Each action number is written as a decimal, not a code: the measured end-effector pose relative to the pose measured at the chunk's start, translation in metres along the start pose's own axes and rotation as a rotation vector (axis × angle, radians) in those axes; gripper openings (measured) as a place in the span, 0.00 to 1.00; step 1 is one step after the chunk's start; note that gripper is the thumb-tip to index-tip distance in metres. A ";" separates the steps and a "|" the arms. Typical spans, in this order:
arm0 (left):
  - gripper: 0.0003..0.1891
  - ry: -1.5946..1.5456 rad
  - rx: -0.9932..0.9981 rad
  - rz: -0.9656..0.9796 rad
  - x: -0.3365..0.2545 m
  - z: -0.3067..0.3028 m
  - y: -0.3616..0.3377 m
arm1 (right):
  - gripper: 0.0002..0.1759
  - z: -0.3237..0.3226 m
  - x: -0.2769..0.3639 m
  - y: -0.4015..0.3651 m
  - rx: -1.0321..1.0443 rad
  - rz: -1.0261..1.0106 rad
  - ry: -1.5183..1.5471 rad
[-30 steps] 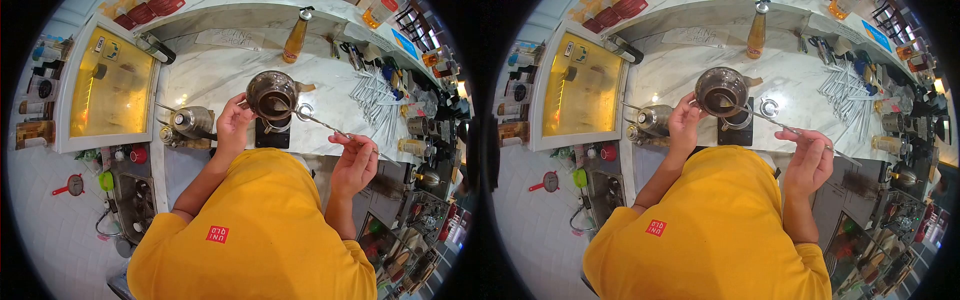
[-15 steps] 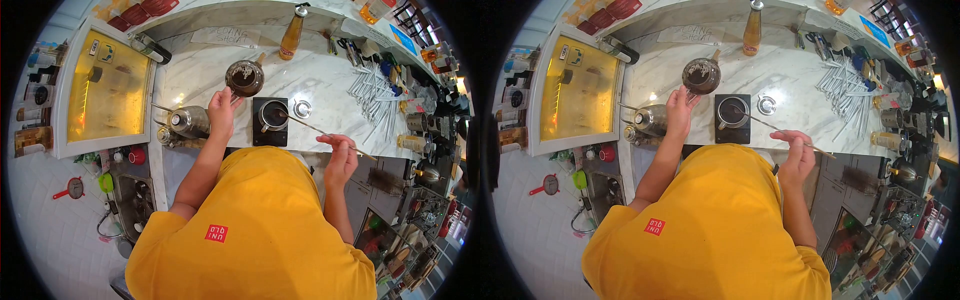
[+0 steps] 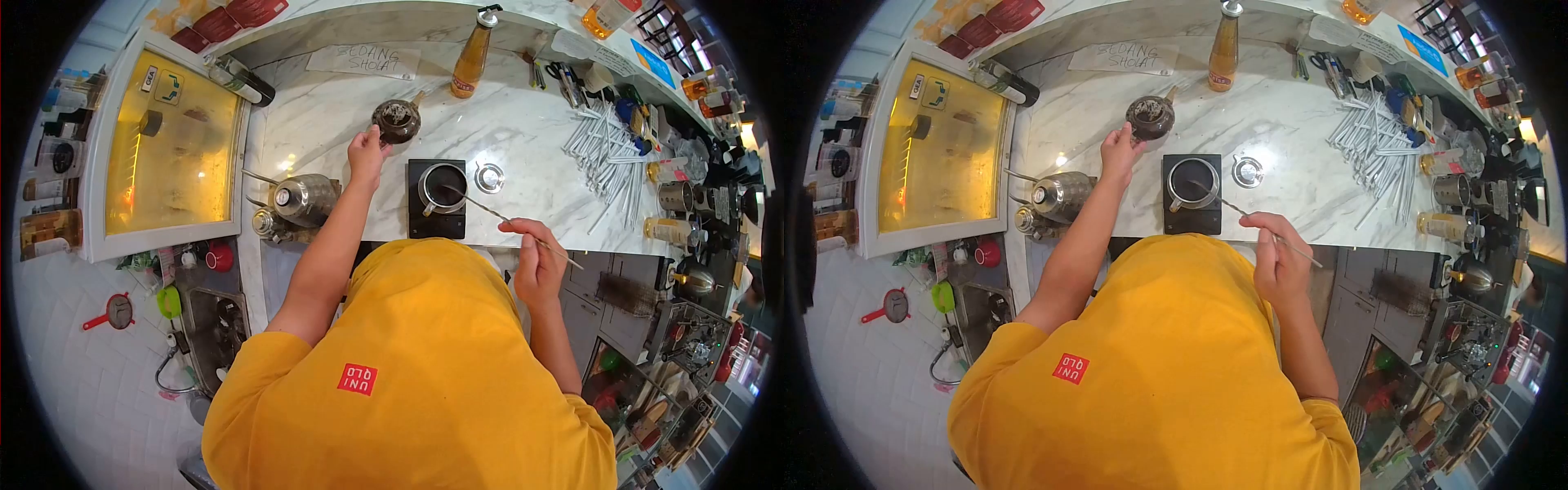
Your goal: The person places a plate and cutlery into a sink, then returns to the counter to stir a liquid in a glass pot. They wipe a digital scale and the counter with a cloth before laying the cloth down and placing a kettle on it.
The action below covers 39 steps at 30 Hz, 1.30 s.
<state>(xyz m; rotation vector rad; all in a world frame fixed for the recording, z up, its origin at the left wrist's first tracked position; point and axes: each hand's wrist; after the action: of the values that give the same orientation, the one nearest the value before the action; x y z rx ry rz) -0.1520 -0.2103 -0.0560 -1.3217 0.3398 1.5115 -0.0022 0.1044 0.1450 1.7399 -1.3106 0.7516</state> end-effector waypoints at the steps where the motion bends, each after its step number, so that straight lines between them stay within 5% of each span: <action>1: 0.14 0.011 -0.007 -0.004 0.004 -0.002 0.006 | 0.11 0.004 -0.001 0.000 -0.005 -0.028 0.004; 11: 0.14 0.058 -0.036 -0.036 0.017 -0.007 0.033 | 0.11 0.016 -0.003 0.004 0.020 -0.078 -0.102; 20: 0.17 0.461 -0.043 0.024 0.022 -0.027 0.035 | 0.11 0.016 0.001 0.008 0.073 -0.058 -0.152; 35: 0.21 0.553 -0.224 0.137 0.006 -0.031 -0.014 | 0.14 0.026 0.000 0.009 0.114 -0.188 -0.141; 39: 0.19 0.536 -0.104 0.279 -0.007 -0.028 -0.066 | 0.14 0.019 -0.001 0.014 0.115 -0.138 -0.173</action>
<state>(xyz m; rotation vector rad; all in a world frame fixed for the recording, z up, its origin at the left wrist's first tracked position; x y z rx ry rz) -0.0837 -0.2086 -0.0338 -1.8173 0.8230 1.3893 -0.0158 0.0868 0.1384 2.0030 -1.2652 0.6199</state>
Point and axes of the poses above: each hand's wrist, its own y-axis towards the middle knuckle, its own z-axis out of the palm, x = y × z, and after that the axes turned 7 degrees about -y, right-handed
